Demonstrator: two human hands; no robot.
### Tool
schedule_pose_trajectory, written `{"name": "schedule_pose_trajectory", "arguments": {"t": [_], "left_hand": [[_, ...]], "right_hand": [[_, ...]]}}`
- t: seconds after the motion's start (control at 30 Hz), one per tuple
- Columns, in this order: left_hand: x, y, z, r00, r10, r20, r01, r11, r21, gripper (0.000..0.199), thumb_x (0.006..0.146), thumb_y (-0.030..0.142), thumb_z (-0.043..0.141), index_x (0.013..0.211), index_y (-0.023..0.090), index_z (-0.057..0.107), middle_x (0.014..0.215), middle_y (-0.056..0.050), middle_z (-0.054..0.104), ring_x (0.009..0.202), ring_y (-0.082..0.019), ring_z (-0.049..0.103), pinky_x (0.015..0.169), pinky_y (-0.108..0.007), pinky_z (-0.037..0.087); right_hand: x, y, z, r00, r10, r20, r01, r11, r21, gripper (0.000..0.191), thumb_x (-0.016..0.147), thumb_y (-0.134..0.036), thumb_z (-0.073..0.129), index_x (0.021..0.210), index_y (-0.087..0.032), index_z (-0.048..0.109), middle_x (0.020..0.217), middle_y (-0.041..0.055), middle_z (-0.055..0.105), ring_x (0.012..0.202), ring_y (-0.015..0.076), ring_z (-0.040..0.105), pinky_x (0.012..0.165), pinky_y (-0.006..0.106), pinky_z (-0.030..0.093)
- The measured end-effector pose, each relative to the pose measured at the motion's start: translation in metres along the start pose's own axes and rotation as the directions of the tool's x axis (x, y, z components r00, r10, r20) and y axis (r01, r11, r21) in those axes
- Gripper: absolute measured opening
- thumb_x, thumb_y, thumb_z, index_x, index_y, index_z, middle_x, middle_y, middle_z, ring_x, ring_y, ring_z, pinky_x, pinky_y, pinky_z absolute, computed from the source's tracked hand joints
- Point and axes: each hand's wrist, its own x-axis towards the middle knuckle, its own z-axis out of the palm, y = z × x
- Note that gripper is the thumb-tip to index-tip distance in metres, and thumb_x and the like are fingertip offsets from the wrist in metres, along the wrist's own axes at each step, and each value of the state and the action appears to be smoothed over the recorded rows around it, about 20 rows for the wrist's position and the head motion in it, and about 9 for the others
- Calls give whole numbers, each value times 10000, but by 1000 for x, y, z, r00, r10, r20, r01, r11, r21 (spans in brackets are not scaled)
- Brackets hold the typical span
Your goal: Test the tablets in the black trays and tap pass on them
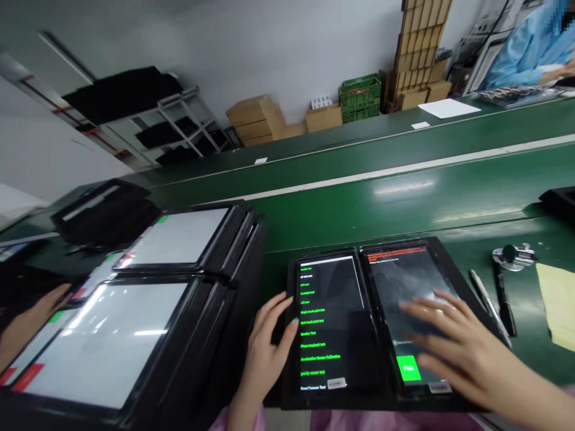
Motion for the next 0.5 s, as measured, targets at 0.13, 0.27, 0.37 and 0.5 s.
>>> {"name": "schedule_pose_trajectory", "arguments": {"t": [0.13,0.27,0.37,0.5], "left_hand": [[57,2,27,992,59,110,-80,978,195,378,1053,489,514,1264,280,747,1384,-155,676,1277,-370,646,1058,-688,523],[70,7,35,975,-3,224,-70,947,314,275,1026,379,590,1226,320,770,1462,-136,640,1383,-406,559,1071,-810,422],[52,7,24,972,84,220,-150,942,302,259,1040,376,563,1150,353,796,1445,-99,660,1391,-380,553,1102,-806,391],[44,3,16,985,113,128,-147,942,302,294,1049,374,536,1226,352,769,1394,-106,691,1351,-351,590,1138,-766,384]], "right_hand": [[47,47,25,981,192,10,-190,977,-98,457,1120,-449,382,1273,-251,764,1434,157,650,1248,348,644,982,580,562],[68,59,41,972,226,66,-211,960,-186,401,1104,-440,462,1166,-252,811,1409,152,670,1275,378,629,1014,641,537],[59,49,36,992,119,36,-113,985,-128,431,1117,-414,441,998,-290,836,1290,99,737,1205,320,671,996,570,563],[52,45,28,989,130,-66,-137,982,-127,429,1121,-387,415,1069,-273,826,1269,114,741,1149,303,694,944,524,593]]}}
